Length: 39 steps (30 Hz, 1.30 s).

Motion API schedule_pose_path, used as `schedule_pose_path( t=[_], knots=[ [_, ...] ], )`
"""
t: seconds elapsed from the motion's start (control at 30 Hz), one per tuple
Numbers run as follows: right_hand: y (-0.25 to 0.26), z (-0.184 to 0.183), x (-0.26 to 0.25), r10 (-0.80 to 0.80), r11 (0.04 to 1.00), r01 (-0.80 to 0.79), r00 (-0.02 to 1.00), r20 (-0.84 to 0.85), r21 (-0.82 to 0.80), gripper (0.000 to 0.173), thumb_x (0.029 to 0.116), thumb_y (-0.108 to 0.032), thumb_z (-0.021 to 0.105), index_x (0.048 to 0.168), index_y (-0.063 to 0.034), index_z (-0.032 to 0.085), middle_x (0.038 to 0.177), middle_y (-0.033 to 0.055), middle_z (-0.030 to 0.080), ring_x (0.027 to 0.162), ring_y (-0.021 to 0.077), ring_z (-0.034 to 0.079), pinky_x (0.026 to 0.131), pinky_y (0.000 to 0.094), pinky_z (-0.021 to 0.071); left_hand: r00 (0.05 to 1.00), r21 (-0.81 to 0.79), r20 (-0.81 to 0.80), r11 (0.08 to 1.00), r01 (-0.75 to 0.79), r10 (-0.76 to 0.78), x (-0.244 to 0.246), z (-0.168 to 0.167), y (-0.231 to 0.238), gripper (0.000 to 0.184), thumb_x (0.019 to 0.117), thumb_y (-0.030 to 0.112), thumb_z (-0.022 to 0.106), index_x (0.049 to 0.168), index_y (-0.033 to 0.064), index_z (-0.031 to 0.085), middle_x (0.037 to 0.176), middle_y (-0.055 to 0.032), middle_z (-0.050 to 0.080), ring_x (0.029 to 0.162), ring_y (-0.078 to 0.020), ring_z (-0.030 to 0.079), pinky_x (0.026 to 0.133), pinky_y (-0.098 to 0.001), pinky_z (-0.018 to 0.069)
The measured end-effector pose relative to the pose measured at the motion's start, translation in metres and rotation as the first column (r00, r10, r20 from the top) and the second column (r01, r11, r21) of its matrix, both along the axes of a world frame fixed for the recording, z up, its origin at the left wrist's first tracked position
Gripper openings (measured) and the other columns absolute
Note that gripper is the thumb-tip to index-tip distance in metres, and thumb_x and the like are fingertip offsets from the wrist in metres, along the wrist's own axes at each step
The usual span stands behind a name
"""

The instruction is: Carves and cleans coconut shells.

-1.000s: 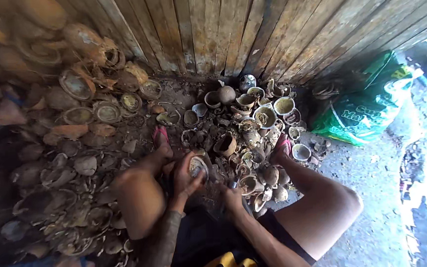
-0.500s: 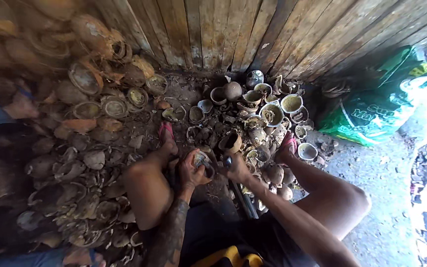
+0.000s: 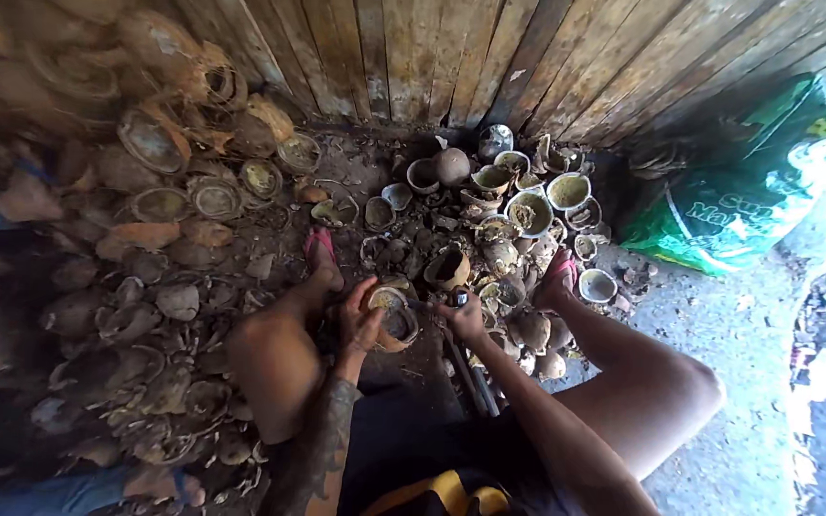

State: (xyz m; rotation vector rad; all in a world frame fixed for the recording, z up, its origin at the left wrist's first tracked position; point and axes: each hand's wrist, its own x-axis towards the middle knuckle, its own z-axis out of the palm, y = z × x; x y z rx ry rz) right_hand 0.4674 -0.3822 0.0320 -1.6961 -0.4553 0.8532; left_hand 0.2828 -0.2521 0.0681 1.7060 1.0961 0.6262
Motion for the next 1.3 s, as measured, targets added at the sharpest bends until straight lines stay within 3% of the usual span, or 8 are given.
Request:
schedule_pose_path(
  t=[0.1, 0.2, 0.4, 0.53, 0.67, 0.8, 0.93, 1.3],
  knots=[
    [-0.025, 0.054, -0.049, -0.279, 0.94, 0.194, 0.91, -0.305, -0.28, 0.039, 0.0839, -0.013, 0.084, 0.109, 0.0049, 0.061, 0.075, 0.0091, 0.061, 0.057, 0.0149, 0.056, 0.055, 0.0343, 0.0535, 0.999, 0.048, -0.021, 0.998, 0.048, -0.047, -0.008, 0.005, -0.013, 0.07, 0.0827, 0.031, 0.068, 0.144, 0.0001, 0.054, 0.145, -0.017, 0.057, 0.136, -0.0255, 0.052, 0.115, -0.0436, 0.0421],
    [-0.029, 0.066, -0.078, -0.498, 0.855, 0.385, 0.798, -0.34, -0.348, 0.027, 0.0796, -0.004, 0.085, 0.092, 0.0014, 0.062, 0.063, 0.0069, 0.056, 0.046, 0.0139, 0.048, 0.044, 0.032, 0.0464, 0.995, 0.235, -0.071, 0.968, 0.082, -0.068, -0.005, -0.007, -0.025, 0.072, 0.0707, 0.032, 0.068, 0.134, -0.0025, 0.063, 0.137, -0.0192, 0.063, 0.134, -0.0298, 0.056, 0.114, -0.0457, 0.0433],
    [0.017, 0.022, 0.034, 0.181, 0.952, -0.218, 0.967, -0.178, -0.217, 0.034, 0.0735, -0.014, 0.087, 0.096, -0.0019, 0.065, 0.075, 0.0015, 0.061, 0.06, 0.0099, 0.056, 0.058, 0.0305, 0.0536, 0.999, 0.317, -0.044, 0.948, 0.028, -0.015, 0.004, -0.013, -0.024, 0.066, 0.0704, 0.029, 0.066, 0.129, -0.0009, 0.065, 0.132, -0.0165, 0.066, 0.128, -0.026, 0.059, 0.111, -0.0433, 0.0462],
    [0.043, 0.035, 0.051, 0.538, 0.837, -0.512, 0.833, 0.126, -0.191, 0.038, 0.0691, -0.017, 0.093, 0.091, -0.0022, 0.066, 0.08, 0.0074, 0.065, 0.072, 0.0155, 0.062, 0.071, 0.0374, 0.0555, 0.998, 0.33, -0.07, 0.944, 0.019, 0.004, 0.005, -0.013, -0.026, 0.063, 0.0699, 0.023, 0.066, 0.129, -0.0002, 0.065, 0.13, -0.0171, 0.066, 0.124, -0.0284, 0.061, 0.106, -0.0465, 0.0487],
    [0.036, 0.094, -0.013, 0.797, 0.604, -0.677, 0.53, 0.29, -0.421, 0.038, 0.087, -0.029, 0.076, 0.118, -0.0095, 0.069, 0.103, 0.0144, 0.073, 0.098, 0.0315, 0.071, 0.088, 0.0574, 0.0561, 0.984, 0.281, -0.177, 0.958, 0.062, -0.011, 0.001, -0.008, -0.026, 0.059, 0.0785, 0.019, 0.073, 0.135, 0.0068, 0.064, 0.131, -0.0145, 0.067, 0.123, -0.0295, 0.063, 0.106, -0.0512, 0.05],
    [-0.016, 0.097, -0.059, 0.193, 0.961, -0.142, 0.959, 0.208, -0.237, 0.035, 0.0802, -0.015, 0.077, 0.11, -0.0004, 0.065, 0.084, 0.0087, 0.067, 0.074, 0.0191, 0.065, 0.072, 0.04, 0.0565, 0.983, 0.3, -0.176, 0.954, 0.012, 0.043, 0.003, -0.004, -0.023, 0.059, 0.0764, 0.02, 0.072, 0.132, 0.0027, 0.065, 0.129, -0.0176, 0.068, 0.121, -0.0317, 0.064, 0.105, -0.051, 0.0503],
    [-0.027, 0.08, -0.074, -0.228, 0.969, 0.226, 0.974, -0.003, -0.094, 0.026, 0.0751, -0.001, 0.079, 0.091, -0.0043, 0.058, 0.065, 0.0002, 0.055, 0.049, 0.0082, 0.051, 0.047, 0.0261, 0.0478, 0.987, 0.241, -0.139, 0.97, -0.045, 0.08, 0.003, -0.006, -0.03, 0.064, 0.0726, 0.017, 0.068, 0.134, -0.0012, 0.063, 0.13, -0.0213, 0.066, 0.123, -0.0321, 0.062, 0.106, -0.0492, 0.0484],
    [-0.006, -0.019, -0.025, -0.168, 0.985, 0.168, 0.986, 0.019, 0.029, 0.037, 0.067, -0.019, 0.091, 0.084, -0.0071, 0.06, 0.067, -0.0031, 0.059, 0.058, 0.0042, 0.057, 0.06, 0.0244, 0.0535, 0.993, 0.182, -0.115, 0.983, 0.014, 0.007, 0.001, -0.002, -0.018, 0.059, 0.0741, 0.016, 0.069, 0.131, 0.003, 0.065, 0.128, -0.016, 0.067, 0.121, -0.0282, 0.063, 0.104, -0.0491, 0.0499]
  ],
)
